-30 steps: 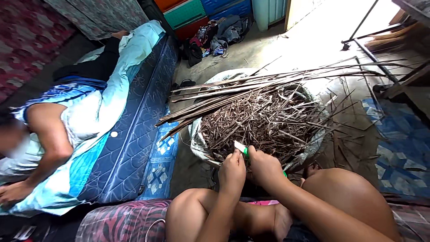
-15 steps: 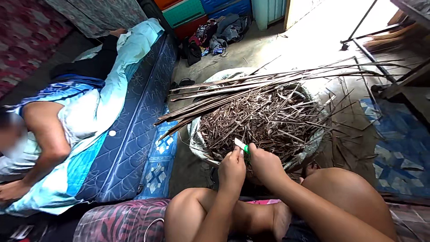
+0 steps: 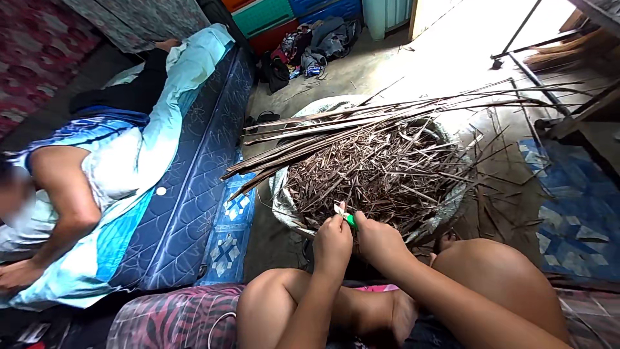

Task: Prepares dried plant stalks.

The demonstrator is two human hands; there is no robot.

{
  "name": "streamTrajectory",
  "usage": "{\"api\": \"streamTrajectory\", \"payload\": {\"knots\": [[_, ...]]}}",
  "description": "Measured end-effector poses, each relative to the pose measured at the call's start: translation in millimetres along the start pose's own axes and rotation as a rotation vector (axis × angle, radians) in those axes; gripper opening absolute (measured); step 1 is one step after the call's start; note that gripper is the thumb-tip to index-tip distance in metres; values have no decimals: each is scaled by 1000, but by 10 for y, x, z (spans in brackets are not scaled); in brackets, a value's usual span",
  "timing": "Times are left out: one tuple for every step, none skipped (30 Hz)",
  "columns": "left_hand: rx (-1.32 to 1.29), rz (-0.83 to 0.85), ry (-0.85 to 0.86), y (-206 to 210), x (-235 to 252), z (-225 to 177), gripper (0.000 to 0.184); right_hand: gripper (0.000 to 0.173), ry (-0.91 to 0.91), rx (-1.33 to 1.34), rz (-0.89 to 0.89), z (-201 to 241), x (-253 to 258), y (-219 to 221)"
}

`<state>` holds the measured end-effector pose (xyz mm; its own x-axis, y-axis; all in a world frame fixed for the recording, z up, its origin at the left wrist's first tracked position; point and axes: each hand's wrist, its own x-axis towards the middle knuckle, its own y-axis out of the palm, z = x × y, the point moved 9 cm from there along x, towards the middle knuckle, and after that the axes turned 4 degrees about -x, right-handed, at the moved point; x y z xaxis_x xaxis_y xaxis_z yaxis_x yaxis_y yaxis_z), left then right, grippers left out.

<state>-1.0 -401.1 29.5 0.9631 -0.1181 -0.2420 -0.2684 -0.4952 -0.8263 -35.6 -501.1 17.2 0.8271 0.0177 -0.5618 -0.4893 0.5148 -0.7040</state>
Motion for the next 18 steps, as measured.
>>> {"api": "streamTrajectory", "payload": {"knots": [[-3, 9, 9, 27, -9, -7, 34, 32, 19, -17, -46, -30, 63, -11], [-6, 26, 13, 57, -18, -9, 37, 33, 44, -28, -85, -72, 127, -30], [-11, 34, 18, 86, -28, -3, 39, 33, 73, -33, -111, -117, 178, -62], [-15, 27, 30, 106, -36, 4, 40, 35, 103, -34, -130, -168, 221, -106], [-20, 12, 47, 118, -41, 14, 40, 38, 133, -32, -139, -222, 255, -153], [-25, 4, 58, 127, -48, 26, 40, 40, 154, -29, -139, -276, 276, -198], [-32, 8, 59, 131, -59, 39, 40, 37, 160, -23, -130, -307, 274, -231], [-35, 21, 51, 125, -70, 47, 41, 36, 142, -5, -119, -300, 242, -250], [-34, 37, 39, 110, -77, 51, 41, 35, 106, 24, -104, -256, 188, -248], [-32, 54, 21, 89, -81, 51, 40, 33, 64, 56, -74, -192, 120, -216], [-36, 43, 10, 58, -81, 51, 37, 32, 30, 84, -28, -126, 51, -150], [-31, 26, 1, 33, -77, 51, 32, 31, -1, 109, 19, -69, -6, -64], [-20, 23, -14, 18, -65, 64, 30, 30, -25, 124, 65, -26, -48, 23], [-10, 31, -34, 7, -52, 84, 31, 28, -40, 130, 95, 1, -65, 89], [-7, 44, -54, 0, -41, 105, 32, 28, -47, 122, 111, 15, -63, 127], [-6, 54, -67, 1, -31, 122, 33, 28, -49, 107, 117, 18, -41, 141], [-5, 60, -74, 5, -23, 130, 32, 29, -48, 81, 111, 15, -3, 143], [-11, 66, -73, 16, -17, 134, 33, 30, -41, 48, 86, 3, 45, 137]]}}
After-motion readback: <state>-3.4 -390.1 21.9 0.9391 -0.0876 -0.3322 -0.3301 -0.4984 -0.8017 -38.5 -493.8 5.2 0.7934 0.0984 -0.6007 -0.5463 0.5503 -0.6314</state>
